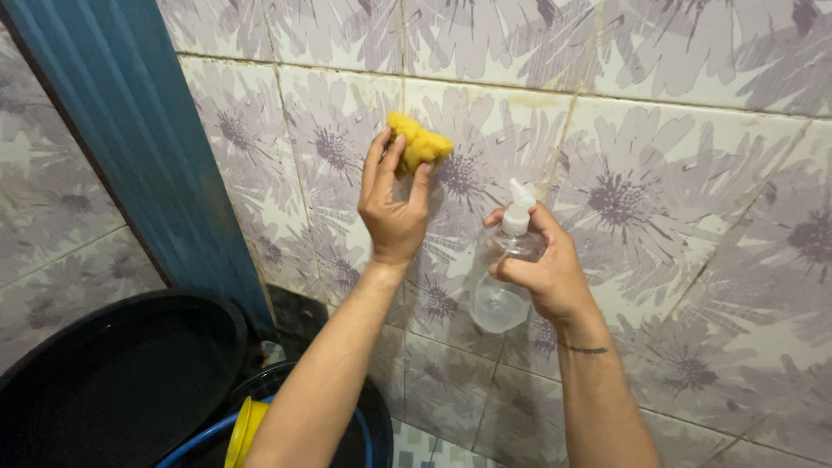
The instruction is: The person sprays a cleaning solution onto a tiled wall and scrubs the surface with a yellow sponge. The person repeatedly sprays and scrubs the same area of the wall.
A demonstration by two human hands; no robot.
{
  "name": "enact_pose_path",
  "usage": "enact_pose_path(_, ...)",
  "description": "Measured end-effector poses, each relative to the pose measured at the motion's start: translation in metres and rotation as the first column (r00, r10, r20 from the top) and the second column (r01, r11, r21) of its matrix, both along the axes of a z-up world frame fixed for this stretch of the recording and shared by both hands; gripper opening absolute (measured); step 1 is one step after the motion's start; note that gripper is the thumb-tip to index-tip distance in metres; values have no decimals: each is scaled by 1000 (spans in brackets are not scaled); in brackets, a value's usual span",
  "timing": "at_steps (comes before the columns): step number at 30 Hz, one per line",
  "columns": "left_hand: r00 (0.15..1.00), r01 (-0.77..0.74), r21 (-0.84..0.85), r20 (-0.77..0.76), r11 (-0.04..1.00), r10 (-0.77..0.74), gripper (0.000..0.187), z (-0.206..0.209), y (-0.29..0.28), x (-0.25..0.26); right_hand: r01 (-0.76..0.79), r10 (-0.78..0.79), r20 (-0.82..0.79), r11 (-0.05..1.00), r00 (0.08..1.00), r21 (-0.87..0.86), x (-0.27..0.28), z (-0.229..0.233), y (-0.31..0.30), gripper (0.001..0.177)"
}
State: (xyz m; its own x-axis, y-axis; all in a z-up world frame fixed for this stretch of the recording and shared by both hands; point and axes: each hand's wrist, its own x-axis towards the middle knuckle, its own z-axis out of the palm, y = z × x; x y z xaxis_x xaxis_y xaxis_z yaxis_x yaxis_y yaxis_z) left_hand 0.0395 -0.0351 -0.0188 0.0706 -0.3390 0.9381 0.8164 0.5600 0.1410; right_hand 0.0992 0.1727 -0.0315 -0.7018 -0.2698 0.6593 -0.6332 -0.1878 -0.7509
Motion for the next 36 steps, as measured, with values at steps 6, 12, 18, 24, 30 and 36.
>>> enact_pose_path(6, 999, -25, 17, 35, 1000, 24, 51, 9, 34, -12, 44, -37, -77, 995, 996, 91, -1, -2, 15, 66)
enact_pose_path(12, 996, -62, -361, -87, 931, 32, 50, 2, 83, -11, -29, 30, -22, 999, 999, 29, 5, 4, 48, 81)
enact_pose_path(18, 980, -198, -145, -23, 969, 197, 28, 30, 49, -28, 1, 3, -53, 997, 999, 75, 16, 12, 84, 89)
enact_pose_path(24, 992, -128, 8, 4, 992, 128, 22, 40, 71, -13, 1, 2, -71, 999, 997, 51, 20, 16, 93, 89)
enact_pose_path(30, 996, -85, -82, -43, 993, 82, 21, 41, 102, 1, -48, 50, -87, 998, 995, 30, 21, 14, 97, 90)
enact_pose_path(36, 993, -120, -14, 12, 993, 120, 19, 27, 77, -22, -28, 32, -57, 997, 998, 73, 19, 12, 95, 93)
